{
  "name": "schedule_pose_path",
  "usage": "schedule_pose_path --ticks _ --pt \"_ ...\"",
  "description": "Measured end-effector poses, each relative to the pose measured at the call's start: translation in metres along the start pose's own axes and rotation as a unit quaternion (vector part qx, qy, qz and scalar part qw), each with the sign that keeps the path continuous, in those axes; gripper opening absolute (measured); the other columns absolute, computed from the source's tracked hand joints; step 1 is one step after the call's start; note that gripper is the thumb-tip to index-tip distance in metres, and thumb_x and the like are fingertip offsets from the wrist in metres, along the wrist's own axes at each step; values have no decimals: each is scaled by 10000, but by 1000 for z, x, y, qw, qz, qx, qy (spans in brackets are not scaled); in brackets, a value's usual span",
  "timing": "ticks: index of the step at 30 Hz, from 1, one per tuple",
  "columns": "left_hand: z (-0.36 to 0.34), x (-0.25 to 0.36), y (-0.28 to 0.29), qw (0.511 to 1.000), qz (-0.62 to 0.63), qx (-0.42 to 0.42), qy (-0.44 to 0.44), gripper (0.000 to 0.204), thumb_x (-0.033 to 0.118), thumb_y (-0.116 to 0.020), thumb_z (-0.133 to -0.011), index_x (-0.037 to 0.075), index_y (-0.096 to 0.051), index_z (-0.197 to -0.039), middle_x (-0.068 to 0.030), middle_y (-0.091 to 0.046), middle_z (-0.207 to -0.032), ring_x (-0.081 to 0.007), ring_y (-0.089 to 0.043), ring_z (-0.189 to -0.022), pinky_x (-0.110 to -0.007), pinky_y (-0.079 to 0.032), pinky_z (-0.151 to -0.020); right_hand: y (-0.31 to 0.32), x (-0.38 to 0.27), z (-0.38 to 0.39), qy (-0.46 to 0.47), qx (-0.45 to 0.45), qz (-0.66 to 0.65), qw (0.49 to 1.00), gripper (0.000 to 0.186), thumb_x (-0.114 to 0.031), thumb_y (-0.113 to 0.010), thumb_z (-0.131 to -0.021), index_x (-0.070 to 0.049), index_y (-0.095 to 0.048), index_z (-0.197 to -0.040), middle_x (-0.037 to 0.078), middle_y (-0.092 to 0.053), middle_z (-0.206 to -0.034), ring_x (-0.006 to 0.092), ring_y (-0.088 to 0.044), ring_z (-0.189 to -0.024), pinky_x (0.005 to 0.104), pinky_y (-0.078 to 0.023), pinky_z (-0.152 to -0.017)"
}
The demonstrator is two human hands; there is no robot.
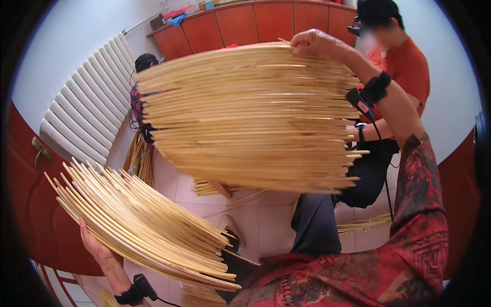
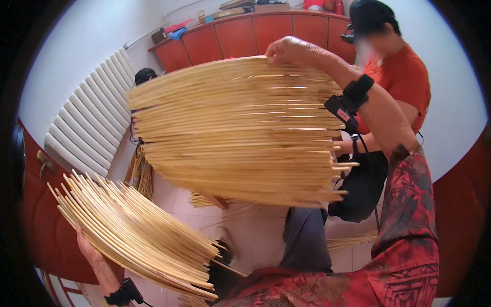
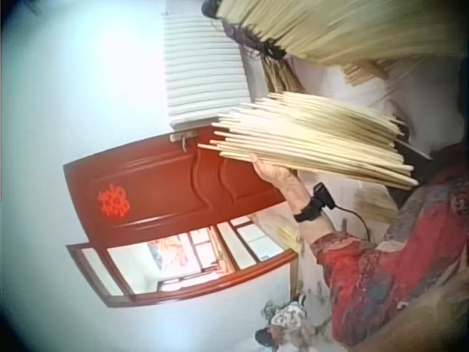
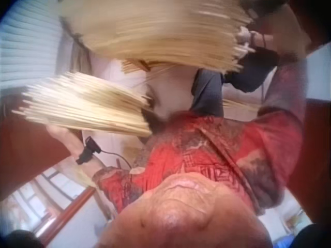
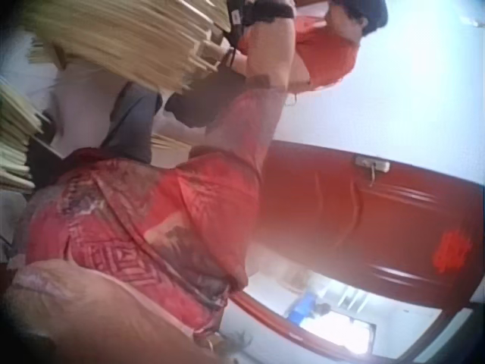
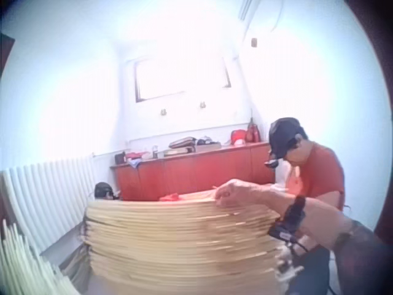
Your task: The person gathers wooden sticks from the floor, moves to a table, and arranges the sticks into a flat row with the help of another person.
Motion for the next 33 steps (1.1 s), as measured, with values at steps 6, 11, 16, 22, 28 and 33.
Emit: schedule_pose_path --ticks 6,11,16,22,28,33 --pt "-8 0 20 993 -29 105 38 388 285 -422 -888 2 -466 -1151 -150 -535 -1109 -250 -540 -987 -360 -450 -859 -112 159 -38 -65 -102 125 985 222 -201 -568 -784 -15 -609 -896 90 -632 -782 165 -582 -720 301 -451 -679" --pt "-14 15 42 985 -61 149 57 373 261 -443 -885 -16 -475 -1134 -154 -523 -1132 -237 -543 -969 -345 -442 -866 -162 252 -12 -170 -84 25 982 254 -231 -575 -773 -21 -618 -910 113 -630 -815 202 -580 -771 313 -442 -728" --pt "-12 16 43 983 -75 162 48 405 264 -462 -880 -23 -455 -1165 -144 -513 -1154 -234 -501 -1038 -341 -410 -893 -171 287 5 -207 -73 2 976 253 -242 -571 -787 -23 -623 -904 102 -632 -817 184 -574 -775 291 -435 -731" --pt "-8 10 38 984 -81 149 52 402 264 -458 -882 -28 -456 -1158 -148 -516 -1147 -234 -510 -1025 -338 -415 -890 -159 283 12 -209 -51 19 976 237 -243 -575 -789 -27 -629 -871 86 -626 -770 167 -566 -723 288 -433 -683" --pt "-7 4 26 989 -102 98 52 355 243 -448 -889 -31 -485 -1110 -139 -561 -1073 -218 -563 -942 -327 -460 -835 -146 278 13 -205 -33 48 977 226 -232 -567 -797 -32 -625 -887 86 -625 -769 171 -568 -725 288 -431 -684" --pt "-5 13 32 989 -117 78 38 335 233 -443 -891 -30 -493 -1091 -143 -575 -1038 -216 -579 -906 -325 -479 -806 -147 275 29 -242 -24 55 968 239 -232 -571 -776 -28 -620 -890 97 -620 -754 175 -568 -736 293 -429 -692"
Point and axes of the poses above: each hand's wrist, its own z-axis away from the middle knuckle, its own y-axis out of the back of the hand, x = y × z, the point moved 8 cm from there along -z, towards the middle knuckle
